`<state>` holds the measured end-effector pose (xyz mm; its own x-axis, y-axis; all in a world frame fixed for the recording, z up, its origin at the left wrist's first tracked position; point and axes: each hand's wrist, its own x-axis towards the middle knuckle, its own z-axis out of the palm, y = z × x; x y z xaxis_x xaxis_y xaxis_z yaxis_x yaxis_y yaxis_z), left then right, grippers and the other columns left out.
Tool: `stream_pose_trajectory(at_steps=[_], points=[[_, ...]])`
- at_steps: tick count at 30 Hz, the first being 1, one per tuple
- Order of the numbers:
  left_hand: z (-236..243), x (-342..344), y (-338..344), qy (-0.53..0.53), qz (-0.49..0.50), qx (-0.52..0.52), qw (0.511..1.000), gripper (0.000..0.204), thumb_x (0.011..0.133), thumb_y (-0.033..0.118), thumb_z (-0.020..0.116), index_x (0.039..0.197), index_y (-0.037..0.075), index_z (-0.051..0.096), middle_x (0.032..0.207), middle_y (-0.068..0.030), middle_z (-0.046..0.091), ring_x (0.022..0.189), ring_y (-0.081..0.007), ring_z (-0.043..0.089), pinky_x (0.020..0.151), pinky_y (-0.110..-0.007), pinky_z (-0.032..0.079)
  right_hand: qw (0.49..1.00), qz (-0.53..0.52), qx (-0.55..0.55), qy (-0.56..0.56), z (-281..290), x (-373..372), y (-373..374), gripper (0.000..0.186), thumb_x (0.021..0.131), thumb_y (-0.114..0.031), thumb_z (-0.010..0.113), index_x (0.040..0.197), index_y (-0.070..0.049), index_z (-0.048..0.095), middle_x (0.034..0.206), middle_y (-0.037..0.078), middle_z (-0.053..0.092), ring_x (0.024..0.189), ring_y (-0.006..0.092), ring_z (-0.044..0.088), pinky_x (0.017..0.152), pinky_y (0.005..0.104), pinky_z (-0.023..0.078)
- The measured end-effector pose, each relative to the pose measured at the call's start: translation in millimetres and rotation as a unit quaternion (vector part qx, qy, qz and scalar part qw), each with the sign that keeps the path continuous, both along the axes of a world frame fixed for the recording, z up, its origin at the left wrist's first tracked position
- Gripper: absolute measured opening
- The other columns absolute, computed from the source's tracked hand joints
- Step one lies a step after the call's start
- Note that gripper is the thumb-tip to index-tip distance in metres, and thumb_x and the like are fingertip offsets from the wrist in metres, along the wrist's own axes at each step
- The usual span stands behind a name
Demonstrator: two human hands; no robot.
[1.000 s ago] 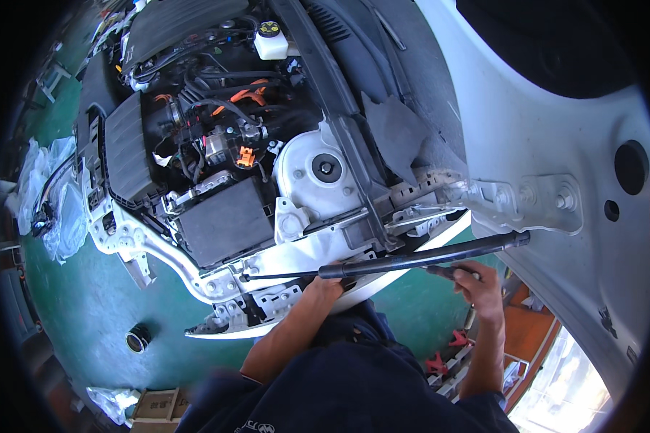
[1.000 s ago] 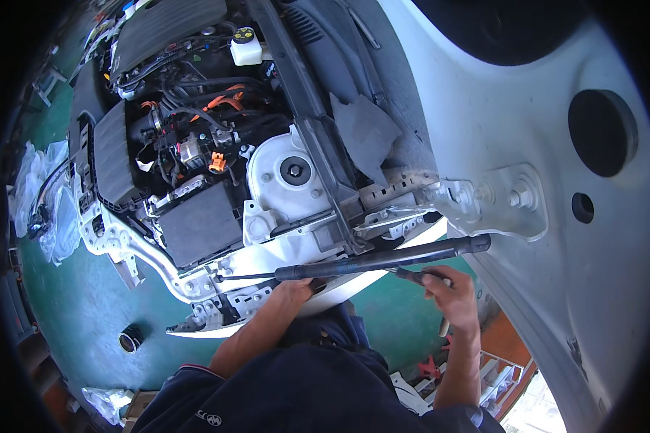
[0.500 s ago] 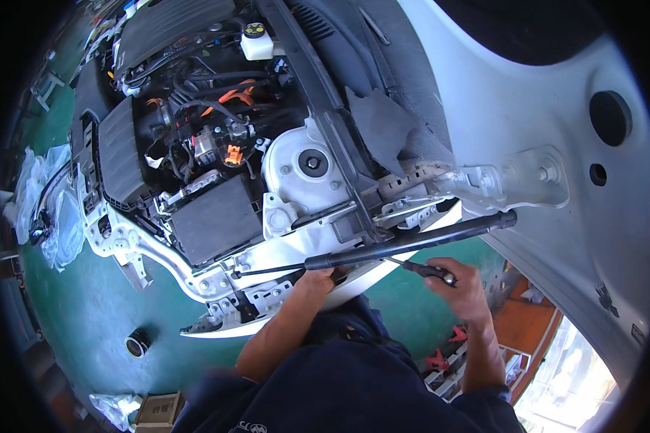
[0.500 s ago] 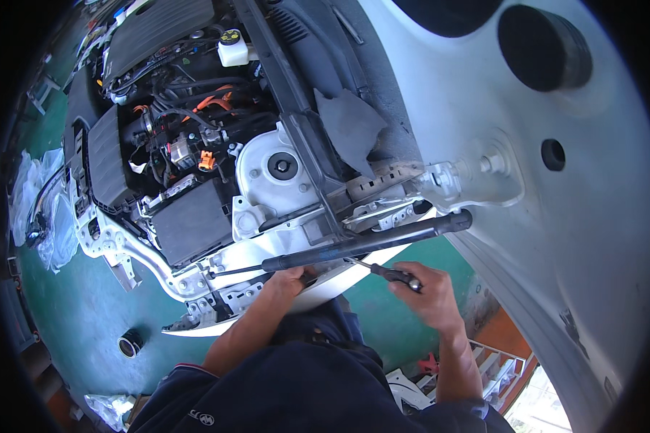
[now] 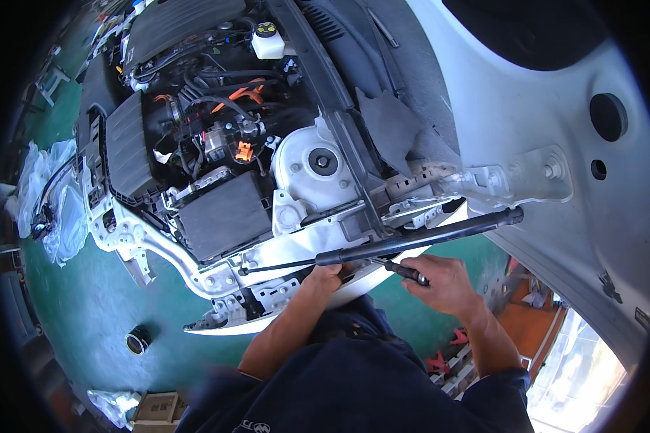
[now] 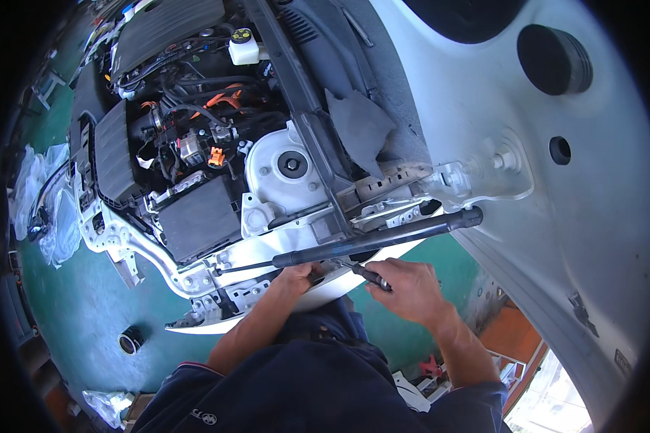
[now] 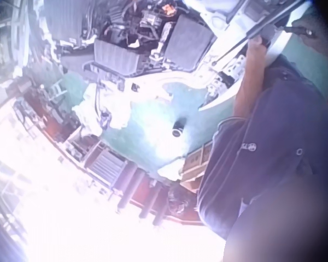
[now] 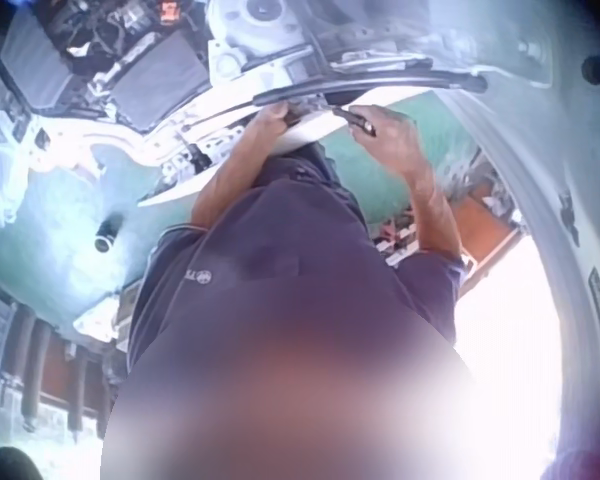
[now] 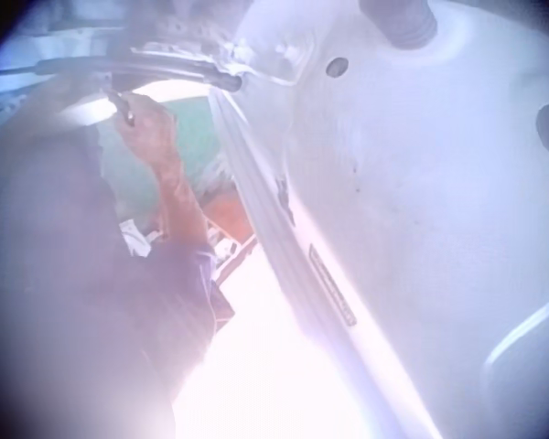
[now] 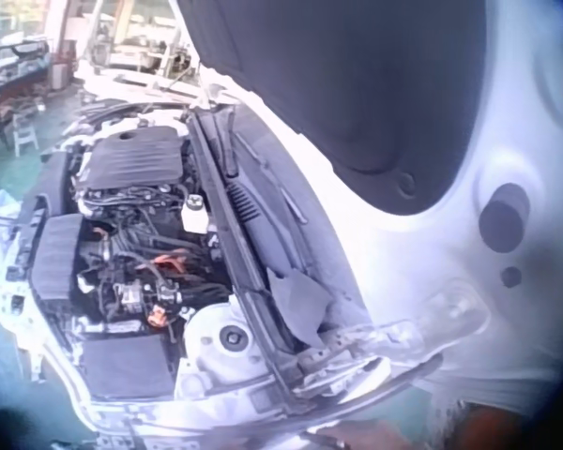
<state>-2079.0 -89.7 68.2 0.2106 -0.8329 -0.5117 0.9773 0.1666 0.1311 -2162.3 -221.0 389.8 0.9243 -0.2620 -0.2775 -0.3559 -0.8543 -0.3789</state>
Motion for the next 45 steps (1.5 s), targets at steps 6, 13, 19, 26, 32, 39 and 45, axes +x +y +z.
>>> stream_pose_trajectory(at_steps=[6,13,19,26,32,39,45], points=[[33.7,8.4,-2.9,-0.001,0.005,0.001,1.0,0.025,0.088,0.021,0.086,0.112,0.016,0.079,0.092,0.0051,0.076,0.062,-0.0064,0.051,0.054,-0.024,0.035,0.966,0.204,-0.087,0.13,15.0,18.9,-5.2,0.041,0.088,-0.028,0.079,0.128,-0.02,0.072,0.095,0.005,0.075,0.088,0.0277,0.074,0.078,0.0473,0.056],[31.0,15.1,0.5,0.007,-0.049,0.06,0.997,0.016,0.094,0.016,0.081,0.108,0.013,0.076,0.092,-0.0031,0.072,0.07,-0.0147,0.057,0.06,-0.031,0.047,0.963,0.033,0.044,0.264,2.4,35.2,-14.6,0.05,0.088,-0.026,0.079,0.135,-0.013,0.069,0.103,0.012,0.077,0.092,0.0333,0.075,0.082,0.0439,0.057],[22.5,10.8,-0.7,0.021,-0.041,0.05,0.998,0.015,0.095,0.016,0.08,0.108,0.013,0.076,0.092,-0.0021,0.072,0.069,-0.0136,0.057,0.059,-0.03,0.046,0.947,-0.16,0.235,0.151,-11.2,21.6,5.0,0.05,0.089,-0.028,0.08,0.133,-0.007,0.07,0.103,0.021,0.077,0.093,0.0345,0.075,0.084,0.0424,0.057],[26.3,14.0,-1.0,0.025,-0.039,0.045,0.998,0.014,0.095,0.016,0.079,0.108,0.014,0.076,0.092,-0.0009,0.073,0.069,-0.0123,0.058,0.058,-0.029,0.045,0.91,0.148,-0.062,0.382,16.3,64.4,2.7,0.04,0.09,-0.027,0.075,0.123,-0.007,0.067,0.1,0.015,0.075,0.097,0.038,0.073,0.082,0.0488,0.056],[27.1,12.7,-1.5,0.035,-0.04,0.041,0.998,0.013,0.096,0.016,0.078,0.109,0.014,0.077,0.092,0.0001,0.073,0.069,-0.0112,0.058,0.058,-0.027,0.044,0.939,0.038,0.024,0.34,14.8,72.0,0.9,0.039,0.082,-0.022,0.076,0.119,-0.01,0.068,0.106,0.014,0.074,0.102,0.0379,0.072,0.087,0.0492,0.055],[25.2,11.1,-0.3,0.041,-0.04,0.041,0.998,0.012,0.096,0.016,0.077,0.109,0.015,0.077,0.092,0.0013,0.074,0.068,-0.0099,0.058,0.057,-0.026,0.043,0.958,-0.124,0.114,0.234,-1.2,40.2,4.7,0.056,0.072,-0.014,0.076,0.127,-0.01,0.071,0.106,0.016,0.074,0.098,0.0374,0.072,0.086,0.0433,0.055],[31.4,9.3,-0.3,0.04,-0.025,0.036,0.998,0.012,0.097,0.016,0.076,0.109,0.015,0.077,0.092,0.0023,0.074,0.068,-0.0088,0.059,0.056,-0.025,0.042,0.952,-0.169,0.177,0.183,-10.0,36.1,8.7,0.057,0.072,-0.014,0.078,0.128,-0.01,0.069,0.087,0.015,0.074,0.085,0.0364,0.073,0.078,0.0421,0.056]])
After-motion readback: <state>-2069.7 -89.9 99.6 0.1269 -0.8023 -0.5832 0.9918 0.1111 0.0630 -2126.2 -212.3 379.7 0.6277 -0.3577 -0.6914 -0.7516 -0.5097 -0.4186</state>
